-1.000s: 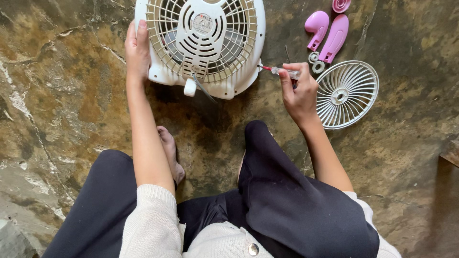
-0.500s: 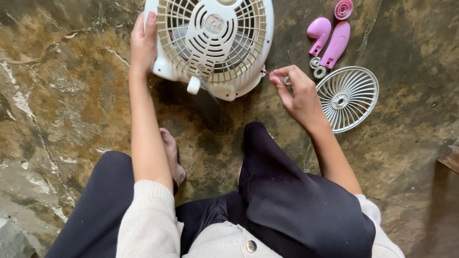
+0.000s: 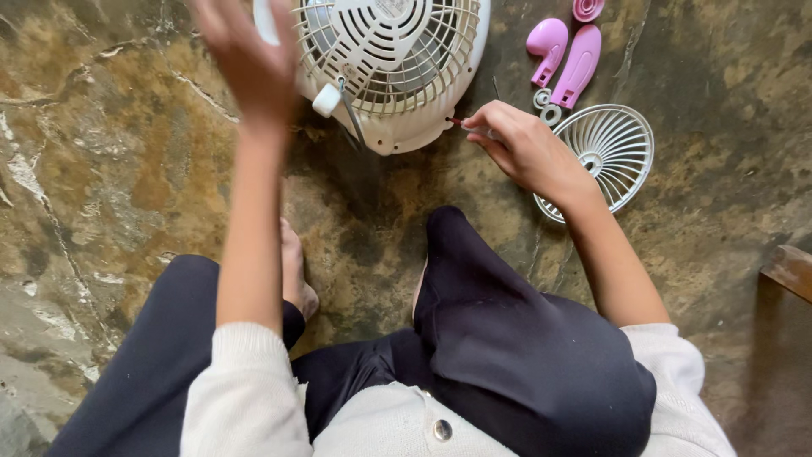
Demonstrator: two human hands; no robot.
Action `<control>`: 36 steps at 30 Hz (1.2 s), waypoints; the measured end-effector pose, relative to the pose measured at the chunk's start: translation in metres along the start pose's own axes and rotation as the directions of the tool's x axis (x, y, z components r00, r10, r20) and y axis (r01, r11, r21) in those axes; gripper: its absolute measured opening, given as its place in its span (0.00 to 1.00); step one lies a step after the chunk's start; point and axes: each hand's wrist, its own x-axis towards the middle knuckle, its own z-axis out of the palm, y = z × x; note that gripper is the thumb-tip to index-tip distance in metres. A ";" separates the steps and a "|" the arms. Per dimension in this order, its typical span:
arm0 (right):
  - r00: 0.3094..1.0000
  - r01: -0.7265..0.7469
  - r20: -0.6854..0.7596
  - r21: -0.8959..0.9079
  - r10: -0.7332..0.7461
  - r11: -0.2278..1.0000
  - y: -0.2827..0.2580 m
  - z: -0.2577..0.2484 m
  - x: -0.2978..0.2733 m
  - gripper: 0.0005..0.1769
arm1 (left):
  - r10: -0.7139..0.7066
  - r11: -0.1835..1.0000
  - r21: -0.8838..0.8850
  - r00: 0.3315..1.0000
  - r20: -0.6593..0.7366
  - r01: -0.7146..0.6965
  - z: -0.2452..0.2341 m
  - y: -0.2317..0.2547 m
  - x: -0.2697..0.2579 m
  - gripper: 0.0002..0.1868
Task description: The person sits on the floor and uses a screwdriver to remove screws from the base of a white electric fan. They repeatedly loosen and tighten screws around the fan's perimeter while handling the fan body.
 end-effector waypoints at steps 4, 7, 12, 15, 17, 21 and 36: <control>0.988 0.084 0.134 -0.082 -0.073 0.993 0.006 -0.008 0.004 0.09 | 0.009 0.648 -0.600 0.784 0.621 0.468 -0.042 0.129 -0.024 0.12; 0.974 0.147 0.196 -0.181 -0.111 0.972 0.013 -0.009 0.004 0.09 | 0.002 0.610 -0.543 0.685 0.729 0.577 -0.043 0.164 -0.036 0.21; 0.954 0.242 0.226 -0.190 -0.198 0.951 0.018 -0.008 0.007 0.07 | 0.134 0.553 -0.663 0.732 0.668 0.504 -0.014 0.166 -0.063 0.28; 0.960 0.188 0.246 -0.214 -0.133 0.959 0.009 -0.016 0.016 0.07 | 0.081 0.830 -0.369 0.564 0.822 0.419 0.007 0.164 -0.094 0.14; 0.959 0.185 0.261 -0.279 -0.111 0.942 -0.001 -0.014 0.017 0.09 | 0.107 0.868 -0.413 0.707 0.699 0.277 0.014 0.164 -0.113 0.14; 0.998 0.050 -0.016 -0.485 -0.066 0.873 -0.019 -0.001 0.008 0.25 | 0.012 0.876 -0.390 0.796 0.605 0.283 0.022 0.163 -0.132 0.13; 0.998 -0.035 -0.056 -0.585 0.003 0.810 -0.022 0.002 0.008 0.13 | -0.033 0.817 -0.377 0.688 0.725 0.436 0.017 0.166 -0.106 0.17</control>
